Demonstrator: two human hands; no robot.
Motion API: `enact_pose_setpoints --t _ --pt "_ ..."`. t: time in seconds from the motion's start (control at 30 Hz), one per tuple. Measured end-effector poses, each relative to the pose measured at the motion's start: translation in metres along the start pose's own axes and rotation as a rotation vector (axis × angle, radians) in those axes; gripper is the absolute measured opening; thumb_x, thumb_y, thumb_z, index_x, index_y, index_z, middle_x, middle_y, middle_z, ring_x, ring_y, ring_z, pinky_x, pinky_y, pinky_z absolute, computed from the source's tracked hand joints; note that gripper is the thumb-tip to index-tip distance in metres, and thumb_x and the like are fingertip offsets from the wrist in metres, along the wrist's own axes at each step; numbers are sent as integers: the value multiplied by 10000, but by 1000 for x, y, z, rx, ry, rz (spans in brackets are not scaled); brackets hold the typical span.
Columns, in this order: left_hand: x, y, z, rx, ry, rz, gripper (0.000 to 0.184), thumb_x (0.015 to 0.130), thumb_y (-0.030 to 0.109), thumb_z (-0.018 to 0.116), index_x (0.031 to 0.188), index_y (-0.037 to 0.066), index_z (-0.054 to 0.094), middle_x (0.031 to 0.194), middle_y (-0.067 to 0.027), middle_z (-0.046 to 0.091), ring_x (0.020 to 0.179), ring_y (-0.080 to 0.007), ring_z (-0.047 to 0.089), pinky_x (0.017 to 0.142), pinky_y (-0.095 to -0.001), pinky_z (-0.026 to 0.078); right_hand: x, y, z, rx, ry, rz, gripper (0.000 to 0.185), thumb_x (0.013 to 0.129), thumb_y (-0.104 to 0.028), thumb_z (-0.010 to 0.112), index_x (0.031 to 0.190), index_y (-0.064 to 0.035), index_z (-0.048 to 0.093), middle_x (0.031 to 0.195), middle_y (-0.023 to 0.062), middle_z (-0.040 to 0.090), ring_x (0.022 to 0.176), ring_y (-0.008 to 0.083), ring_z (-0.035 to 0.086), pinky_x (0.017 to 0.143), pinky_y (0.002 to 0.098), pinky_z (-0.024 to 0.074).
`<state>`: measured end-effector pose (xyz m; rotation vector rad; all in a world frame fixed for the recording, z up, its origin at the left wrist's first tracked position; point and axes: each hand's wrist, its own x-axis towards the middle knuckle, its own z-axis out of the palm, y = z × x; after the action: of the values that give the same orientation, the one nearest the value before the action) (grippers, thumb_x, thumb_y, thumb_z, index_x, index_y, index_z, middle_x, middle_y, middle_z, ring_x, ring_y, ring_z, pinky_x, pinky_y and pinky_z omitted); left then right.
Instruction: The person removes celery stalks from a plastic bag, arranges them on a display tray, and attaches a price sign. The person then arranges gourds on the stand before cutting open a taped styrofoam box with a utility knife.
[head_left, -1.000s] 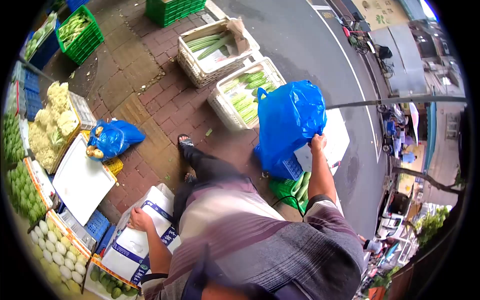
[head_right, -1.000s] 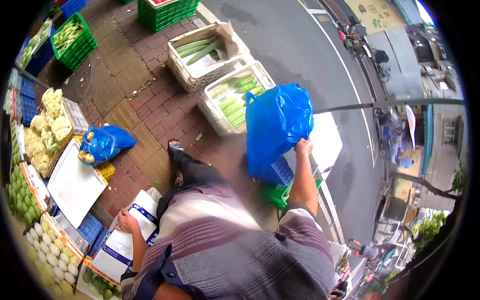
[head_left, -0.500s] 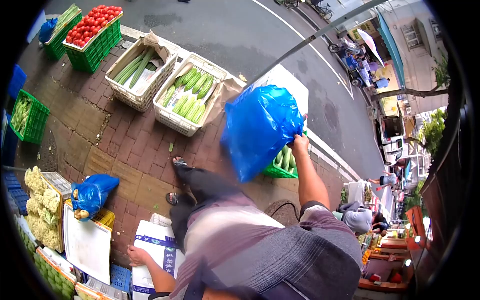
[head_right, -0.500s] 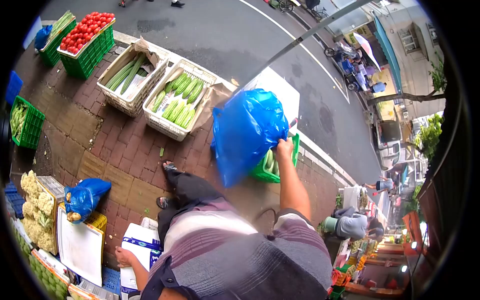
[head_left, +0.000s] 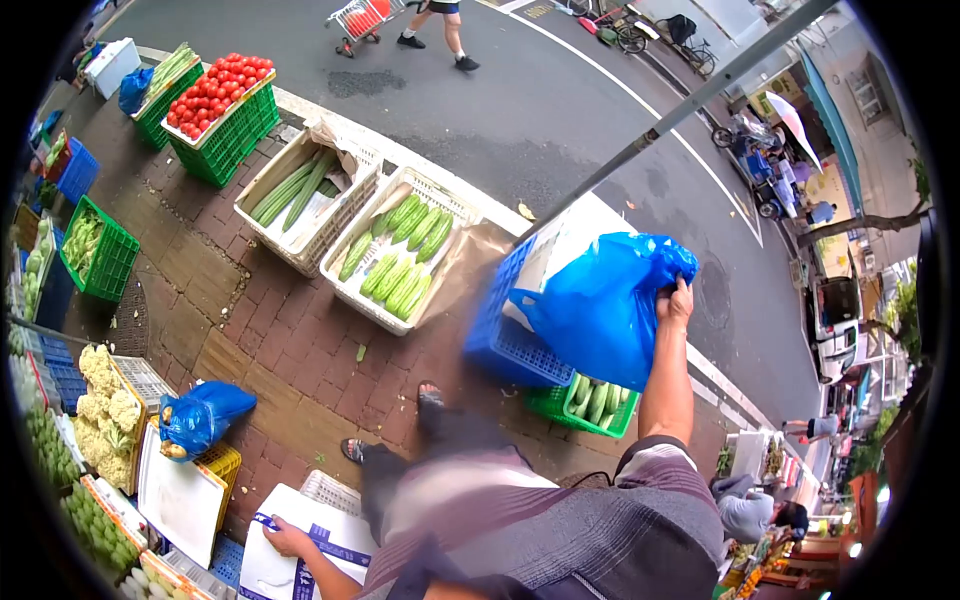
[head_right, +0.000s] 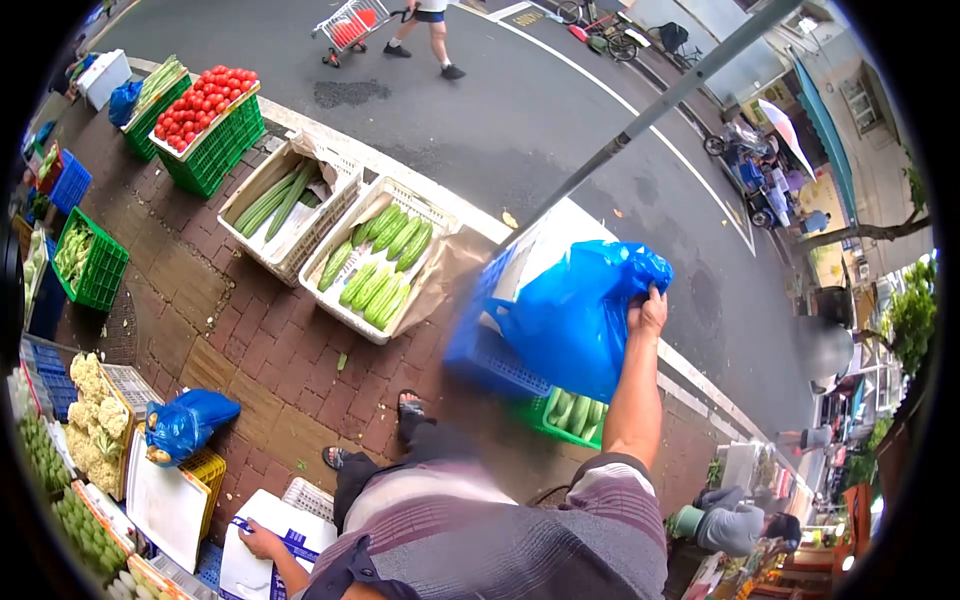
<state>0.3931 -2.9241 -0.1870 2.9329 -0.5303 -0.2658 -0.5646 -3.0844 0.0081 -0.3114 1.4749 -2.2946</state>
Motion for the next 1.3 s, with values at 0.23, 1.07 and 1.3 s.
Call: enact_pose_setpoints --t 0.23,1.07,1.3 --pt "-53 4 50 -414 -587 -160 494 958 323 572 1155 -129 615 1014 -219 678 860 -313 631 793 -411 501 83 102 -21 -316 -93 114 425 934 -309 692 1279 -94 568 1190 38 653 1003 227 623 901 408 480" --pt "-442 598 222 -468 -1551 663 858 932 503 636 1555 59 249 1462 -169 477 1395 -318 385 1106 -515 306 54 167 -197 -1925 300 99 598 871 -378 665 1374 -95 505 1256 252 575 1191 428 531 1013 522 420" --pt "-422 513 279 73 -1483 1084 684 897 409 718 1358 -57 521 1172 -142 671 1080 -218 606 948 -329 473 67 159 -216 -1859 298 160 654 821 -263 617 1436 -99 468 1181 259 629 1056 434 629 929 515 491"
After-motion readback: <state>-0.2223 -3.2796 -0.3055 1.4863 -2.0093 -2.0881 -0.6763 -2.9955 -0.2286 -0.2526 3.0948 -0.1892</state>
